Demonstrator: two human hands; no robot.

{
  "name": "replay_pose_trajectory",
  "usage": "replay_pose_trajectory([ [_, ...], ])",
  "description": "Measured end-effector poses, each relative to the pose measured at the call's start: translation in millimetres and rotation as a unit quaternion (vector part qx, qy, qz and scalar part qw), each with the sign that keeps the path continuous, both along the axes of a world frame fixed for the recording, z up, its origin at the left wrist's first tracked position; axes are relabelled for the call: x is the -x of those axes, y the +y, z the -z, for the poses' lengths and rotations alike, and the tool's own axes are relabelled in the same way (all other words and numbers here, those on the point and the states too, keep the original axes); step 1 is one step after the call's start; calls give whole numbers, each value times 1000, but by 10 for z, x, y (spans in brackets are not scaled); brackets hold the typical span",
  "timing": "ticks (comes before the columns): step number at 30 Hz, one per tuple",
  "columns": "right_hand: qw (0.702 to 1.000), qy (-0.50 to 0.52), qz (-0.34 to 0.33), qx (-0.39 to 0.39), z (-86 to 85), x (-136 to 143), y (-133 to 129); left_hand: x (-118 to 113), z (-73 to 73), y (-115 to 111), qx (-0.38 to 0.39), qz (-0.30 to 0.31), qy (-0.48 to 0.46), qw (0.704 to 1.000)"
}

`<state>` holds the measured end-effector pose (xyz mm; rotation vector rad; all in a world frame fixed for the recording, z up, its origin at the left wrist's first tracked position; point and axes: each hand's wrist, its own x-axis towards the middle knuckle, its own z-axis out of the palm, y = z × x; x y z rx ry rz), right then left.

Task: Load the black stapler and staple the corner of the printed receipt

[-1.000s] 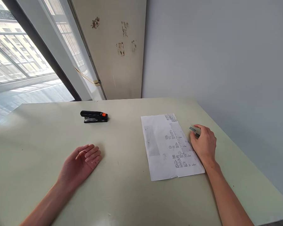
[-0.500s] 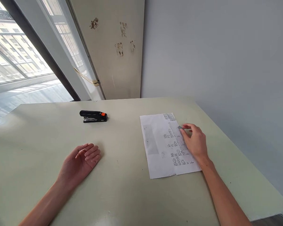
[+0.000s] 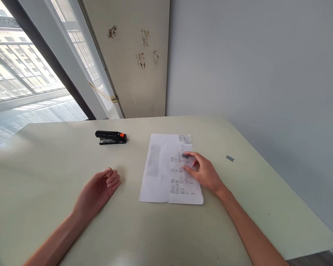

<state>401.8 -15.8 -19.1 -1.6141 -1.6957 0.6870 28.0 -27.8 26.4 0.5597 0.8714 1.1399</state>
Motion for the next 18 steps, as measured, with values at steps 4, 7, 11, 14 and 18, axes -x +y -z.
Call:
replay_pose_trajectory([
  [4,991,119,-62,5,-64,174,-70,-75,17,-102,-132,20,206,969],
  [7,992,125,-23,-22,-49,179,-66,-142,16,-133,-193,65,287,936],
  [11,996,86,0,-36,6,166,-47,-192,26,-155,-236,138,359,892],
  [14,997,58,-17,-47,32,179,-71,-144,48,-250,-274,148,410,857],
  [18,997,48,-34,-54,20,207,-119,40,75,-434,-277,93,458,839],
])
